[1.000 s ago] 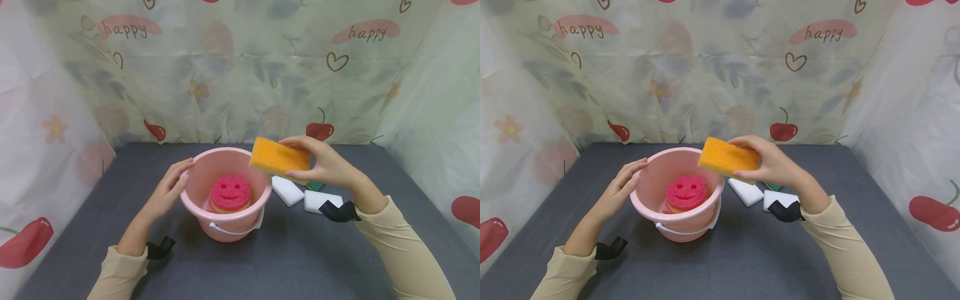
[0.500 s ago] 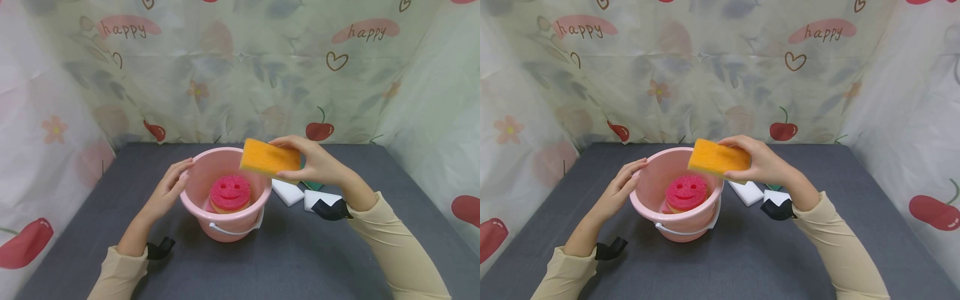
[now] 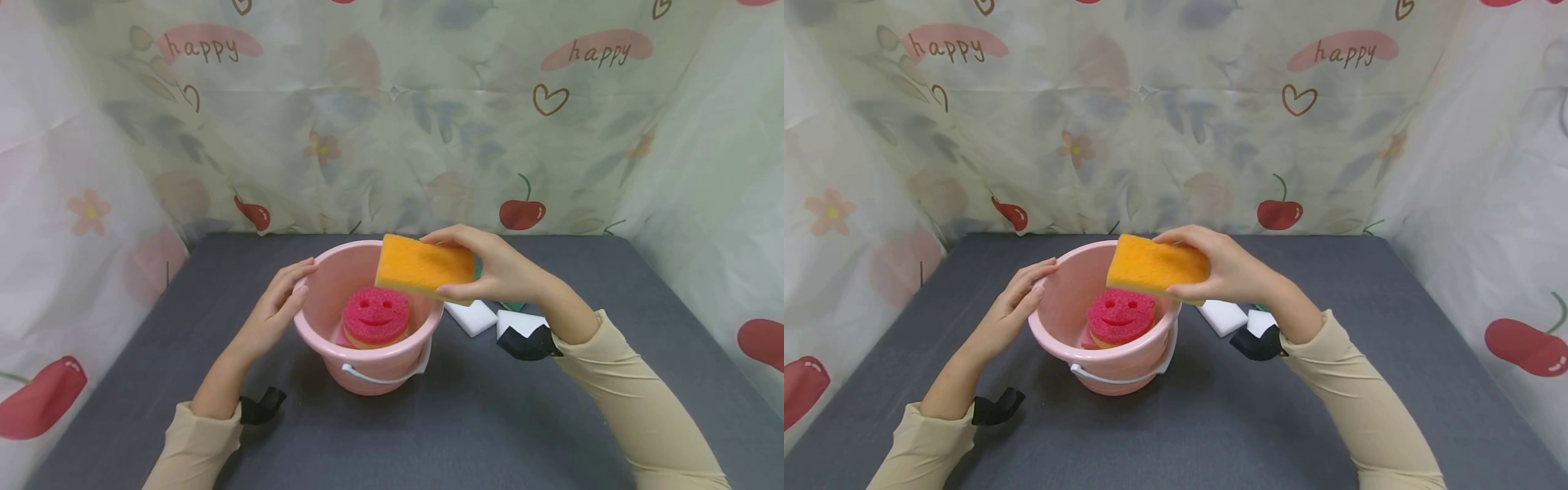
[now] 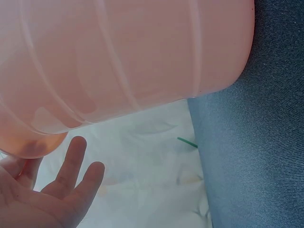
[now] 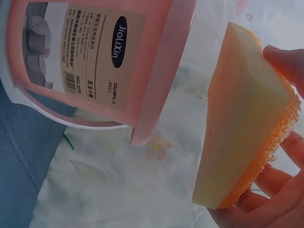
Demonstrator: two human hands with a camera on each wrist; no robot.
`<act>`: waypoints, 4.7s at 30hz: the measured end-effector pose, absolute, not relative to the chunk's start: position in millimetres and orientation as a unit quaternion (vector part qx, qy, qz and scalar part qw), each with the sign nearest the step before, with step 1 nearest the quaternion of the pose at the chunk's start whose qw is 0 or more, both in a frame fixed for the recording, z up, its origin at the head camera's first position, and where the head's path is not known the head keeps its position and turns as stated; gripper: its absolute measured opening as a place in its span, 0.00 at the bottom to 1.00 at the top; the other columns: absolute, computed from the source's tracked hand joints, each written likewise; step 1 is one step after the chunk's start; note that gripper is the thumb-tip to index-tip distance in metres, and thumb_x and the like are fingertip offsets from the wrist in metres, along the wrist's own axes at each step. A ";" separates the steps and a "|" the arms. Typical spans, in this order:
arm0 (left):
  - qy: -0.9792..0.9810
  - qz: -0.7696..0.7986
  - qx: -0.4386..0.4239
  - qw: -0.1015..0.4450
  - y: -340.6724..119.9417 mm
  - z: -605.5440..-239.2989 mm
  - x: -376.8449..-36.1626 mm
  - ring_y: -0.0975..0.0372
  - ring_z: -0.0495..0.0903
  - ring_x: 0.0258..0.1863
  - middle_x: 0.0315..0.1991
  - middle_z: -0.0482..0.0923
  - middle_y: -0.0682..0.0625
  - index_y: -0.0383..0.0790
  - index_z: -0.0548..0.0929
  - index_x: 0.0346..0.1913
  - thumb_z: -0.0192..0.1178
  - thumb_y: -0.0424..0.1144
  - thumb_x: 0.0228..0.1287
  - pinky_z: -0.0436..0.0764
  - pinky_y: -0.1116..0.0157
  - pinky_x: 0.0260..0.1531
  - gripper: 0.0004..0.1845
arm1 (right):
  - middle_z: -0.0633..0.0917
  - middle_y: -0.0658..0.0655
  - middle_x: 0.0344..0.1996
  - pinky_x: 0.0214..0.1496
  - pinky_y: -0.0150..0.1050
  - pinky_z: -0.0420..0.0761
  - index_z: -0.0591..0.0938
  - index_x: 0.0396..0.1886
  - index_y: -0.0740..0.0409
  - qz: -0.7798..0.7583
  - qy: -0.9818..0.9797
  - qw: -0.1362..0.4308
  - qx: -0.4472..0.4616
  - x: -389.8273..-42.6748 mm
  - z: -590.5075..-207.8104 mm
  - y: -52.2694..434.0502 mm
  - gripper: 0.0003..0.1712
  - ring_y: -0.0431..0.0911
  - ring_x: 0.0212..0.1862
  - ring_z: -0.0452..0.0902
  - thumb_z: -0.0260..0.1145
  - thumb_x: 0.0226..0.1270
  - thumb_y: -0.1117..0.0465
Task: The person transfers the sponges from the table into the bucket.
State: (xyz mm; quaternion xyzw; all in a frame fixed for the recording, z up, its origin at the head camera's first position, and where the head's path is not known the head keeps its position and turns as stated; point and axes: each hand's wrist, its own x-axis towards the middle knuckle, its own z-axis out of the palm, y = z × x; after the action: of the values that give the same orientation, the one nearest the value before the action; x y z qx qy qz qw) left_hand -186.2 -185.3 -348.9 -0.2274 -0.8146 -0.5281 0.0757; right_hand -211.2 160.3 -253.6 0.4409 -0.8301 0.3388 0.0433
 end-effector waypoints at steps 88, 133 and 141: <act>-0.828 -0.510 -0.219 0.075 -186.2 -349.3 -186.7 0.53 0.57 0.68 0.71 0.56 0.46 0.42 0.66 0.66 0.44 0.38 0.71 0.65 0.78 0.58 0.22 | 0.80 0.52 0.52 0.58 0.38 0.75 0.75 0.56 0.57 0.318 -0.815 -0.018 0.485 -210.0 -287.1 92.0 0.31 0.43 0.54 0.73 0.72 0.50 0.56; -0.830 -0.514 -0.206 0.062 -185.5 -347.7 -186.0 0.55 0.57 0.68 0.71 0.56 0.49 0.45 0.65 0.67 0.45 0.39 0.70 0.69 0.56 0.61 0.23 | 0.79 0.57 0.50 0.56 0.44 0.77 0.74 0.56 0.58 0.317 -0.800 -0.060 0.506 -209.7 -287.0 88.1 0.31 0.50 0.52 0.74 0.72 0.52 0.55; -0.828 -0.516 -0.211 0.065 -185.3 -348.1 -186.3 0.56 0.57 0.69 0.71 0.56 0.48 0.45 0.66 0.67 0.46 0.36 0.69 0.67 0.82 0.53 0.23 | 0.80 0.57 0.50 0.54 0.47 0.78 0.76 0.54 0.58 0.320 -0.798 -0.052 0.508 -209.5 -286.0 89.1 0.28 0.51 0.53 0.75 0.70 0.53 0.57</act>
State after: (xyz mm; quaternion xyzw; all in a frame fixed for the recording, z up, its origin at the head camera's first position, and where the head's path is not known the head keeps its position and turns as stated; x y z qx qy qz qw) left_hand -186.3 -185.3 -348.1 -0.2109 -0.8275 -0.5163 0.0648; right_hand -209.5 89.1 -286.0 0.5077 -0.7981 0.3203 -0.0519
